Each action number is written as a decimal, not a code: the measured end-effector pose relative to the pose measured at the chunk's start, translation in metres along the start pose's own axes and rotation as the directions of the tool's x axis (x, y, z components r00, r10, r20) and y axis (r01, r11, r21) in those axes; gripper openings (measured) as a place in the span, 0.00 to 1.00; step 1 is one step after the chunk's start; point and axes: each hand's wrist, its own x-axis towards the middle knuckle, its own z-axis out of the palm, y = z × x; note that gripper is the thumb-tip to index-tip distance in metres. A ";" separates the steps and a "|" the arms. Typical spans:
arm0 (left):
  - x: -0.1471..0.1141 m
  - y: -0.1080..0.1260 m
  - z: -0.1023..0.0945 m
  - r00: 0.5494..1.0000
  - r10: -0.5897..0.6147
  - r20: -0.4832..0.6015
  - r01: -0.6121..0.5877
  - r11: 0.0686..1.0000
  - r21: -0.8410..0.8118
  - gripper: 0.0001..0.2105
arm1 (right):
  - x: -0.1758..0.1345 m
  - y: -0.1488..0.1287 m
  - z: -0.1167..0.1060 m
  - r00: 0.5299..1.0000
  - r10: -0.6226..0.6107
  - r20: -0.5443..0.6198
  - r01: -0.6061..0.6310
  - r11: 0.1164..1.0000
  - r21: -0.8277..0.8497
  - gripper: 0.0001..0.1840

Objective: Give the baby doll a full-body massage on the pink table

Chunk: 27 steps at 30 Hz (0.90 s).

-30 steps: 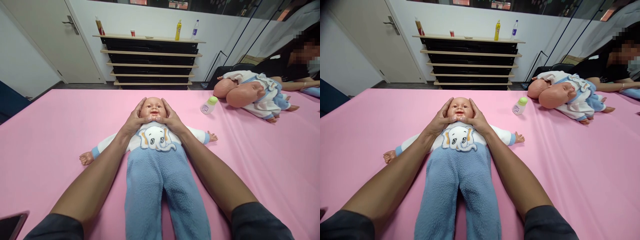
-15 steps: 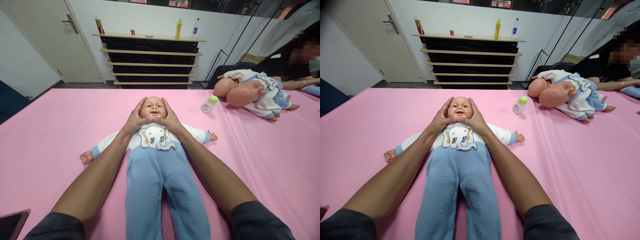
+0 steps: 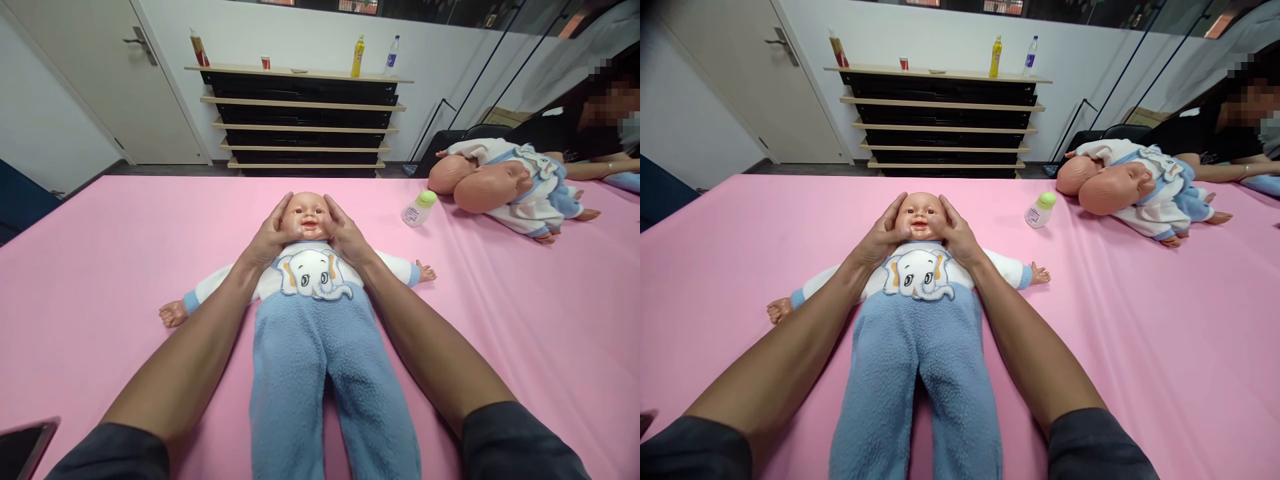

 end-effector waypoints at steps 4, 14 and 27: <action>-0.001 -0.001 0.004 0.999 0.045 -0.021 -0.042 0.991 0.129 0.54 | -0.005 -0.004 0.004 0.999 -0.042 -0.018 0.037 0.979 -0.200 0.63; 0.002 0.003 -0.004 0.999 -0.035 0.001 0.034 0.990 -0.138 0.41 | 0.002 0.001 -0.006 0.996 0.033 0.087 -0.045 0.990 0.133 0.58; -0.001 0.001 0.004 1.000 0.016 -0.019 -0.015 0.999 0.048 0.51 | -0.003 0.000 0.001 0.999 0.009 0.032 -0.007 0.999 -0.035 0.63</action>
